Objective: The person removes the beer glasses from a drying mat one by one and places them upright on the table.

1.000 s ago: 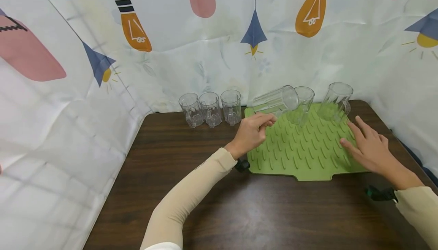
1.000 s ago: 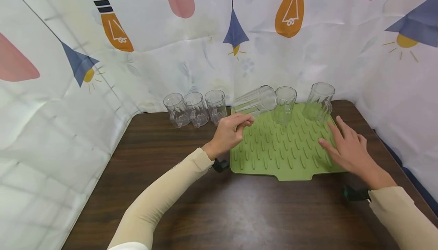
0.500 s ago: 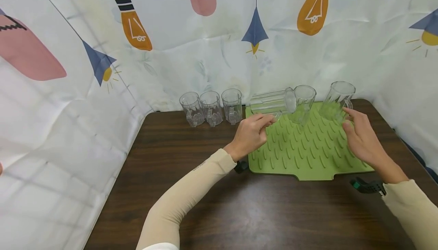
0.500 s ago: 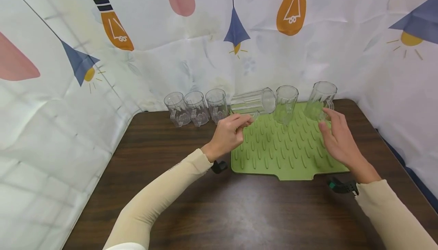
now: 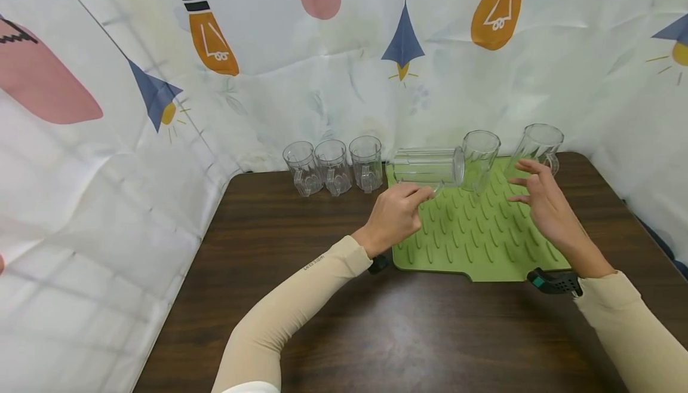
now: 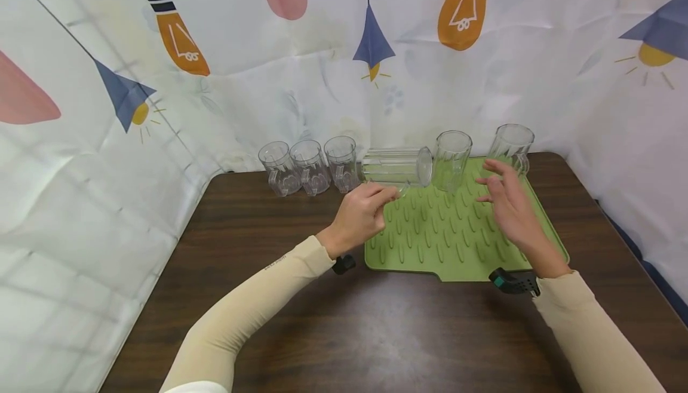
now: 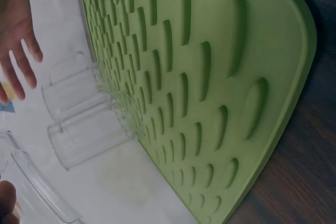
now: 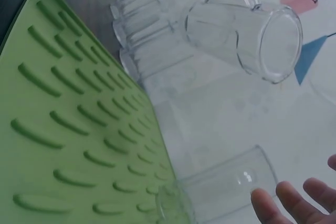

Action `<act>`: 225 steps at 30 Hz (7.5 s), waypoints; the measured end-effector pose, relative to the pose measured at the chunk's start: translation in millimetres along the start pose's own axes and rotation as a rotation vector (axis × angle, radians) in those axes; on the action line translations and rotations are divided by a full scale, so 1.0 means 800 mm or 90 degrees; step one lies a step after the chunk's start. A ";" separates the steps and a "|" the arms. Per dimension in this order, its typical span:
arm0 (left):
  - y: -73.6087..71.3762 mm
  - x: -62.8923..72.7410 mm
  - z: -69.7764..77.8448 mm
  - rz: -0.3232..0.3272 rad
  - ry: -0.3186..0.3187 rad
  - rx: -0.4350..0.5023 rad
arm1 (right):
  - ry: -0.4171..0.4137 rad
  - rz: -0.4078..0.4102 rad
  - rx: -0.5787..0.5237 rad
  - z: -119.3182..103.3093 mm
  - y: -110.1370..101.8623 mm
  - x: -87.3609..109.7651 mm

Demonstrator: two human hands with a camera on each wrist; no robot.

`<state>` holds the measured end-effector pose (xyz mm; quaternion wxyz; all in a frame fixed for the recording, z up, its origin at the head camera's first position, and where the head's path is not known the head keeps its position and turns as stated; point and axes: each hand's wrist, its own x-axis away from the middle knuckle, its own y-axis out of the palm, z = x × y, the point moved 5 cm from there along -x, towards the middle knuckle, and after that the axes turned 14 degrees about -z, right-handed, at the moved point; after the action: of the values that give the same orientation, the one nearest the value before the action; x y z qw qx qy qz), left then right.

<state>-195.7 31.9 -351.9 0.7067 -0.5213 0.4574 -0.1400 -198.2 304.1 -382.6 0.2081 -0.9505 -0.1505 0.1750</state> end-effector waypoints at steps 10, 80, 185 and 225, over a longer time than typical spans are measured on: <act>0.008 0.009 0.004 -0.025 -0.004 -0.039 | -0.028 -0.018 -0.079 -0.010 0.026 -0.016; 0.028 0.035 0.040 -0.047 0.078 -0.232 | -0.005 -0.046 -0.181 0.005 0.091 -0.038; 0.085 0.031 0.005 0.387 -0.422 1.405 | -0.070 0.074 -0.269 -0.004 0.091 -0.046; 0.060 0.023 0.013 0.378 -0.310 1.438 | -0.004 0.035 -0.209 -0.005 0.089 -0.046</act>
<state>-190.8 45.6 -402.6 0.8388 0.5086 0.0318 -0.1919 -213.8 227.4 -401.4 0.0449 -0.9749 -0.1515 0.1570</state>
